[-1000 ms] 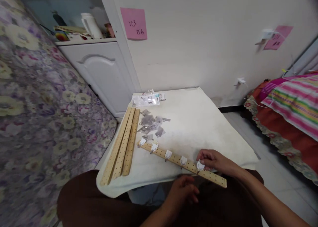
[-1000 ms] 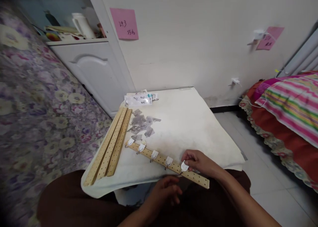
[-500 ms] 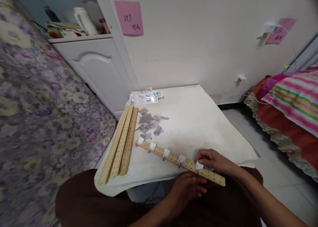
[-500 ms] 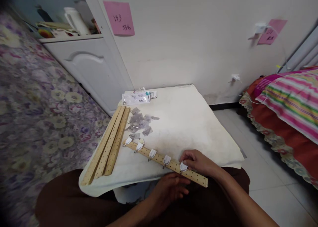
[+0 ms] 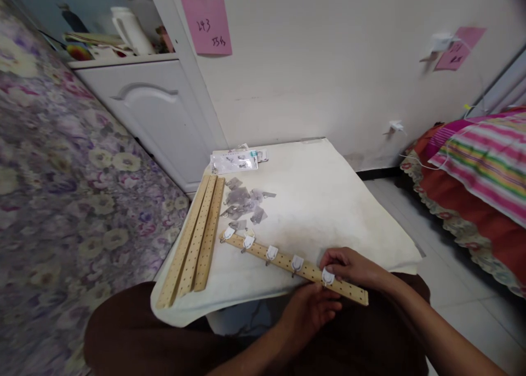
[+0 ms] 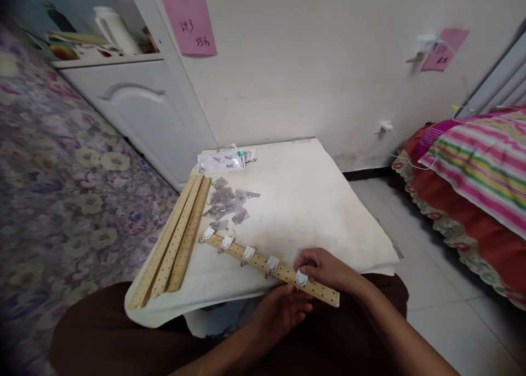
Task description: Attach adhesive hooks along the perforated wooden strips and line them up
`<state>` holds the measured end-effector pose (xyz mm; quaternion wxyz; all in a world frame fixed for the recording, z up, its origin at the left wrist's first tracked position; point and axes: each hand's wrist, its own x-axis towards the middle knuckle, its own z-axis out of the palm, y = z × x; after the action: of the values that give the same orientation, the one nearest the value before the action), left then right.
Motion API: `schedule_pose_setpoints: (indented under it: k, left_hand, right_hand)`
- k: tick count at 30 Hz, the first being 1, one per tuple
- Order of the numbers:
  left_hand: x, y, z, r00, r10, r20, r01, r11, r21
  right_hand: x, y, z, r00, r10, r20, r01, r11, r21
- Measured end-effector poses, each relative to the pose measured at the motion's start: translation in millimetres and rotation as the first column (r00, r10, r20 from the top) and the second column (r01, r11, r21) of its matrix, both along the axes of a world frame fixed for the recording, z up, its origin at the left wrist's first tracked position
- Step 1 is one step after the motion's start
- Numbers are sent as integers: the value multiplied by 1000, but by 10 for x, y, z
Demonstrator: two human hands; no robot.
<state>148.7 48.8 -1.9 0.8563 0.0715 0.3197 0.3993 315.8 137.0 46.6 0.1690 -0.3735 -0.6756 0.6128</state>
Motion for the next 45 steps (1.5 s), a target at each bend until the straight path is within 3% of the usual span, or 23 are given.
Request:
schedule_pose_setpoints:
  k: [14, 28, 45]
  left_hand:
    - [113, 35, 78, 989, 68, -128, -78, 994, -81]
    - [140, 54, 106, 978, 92, -187, -113, 988, -107]
    - [103, 29, 96, 990, 86, -112, -97, 991, -95]
  right_hand:
    - [-5, -8, 28, 997, -15, 73, 8, 996, 85]
    - [-14, -15, 54, 998, -2, 67, -2, 998, 68]
    - [46, 4, -66, 1000, 21, 5, -21, 1000, 21]
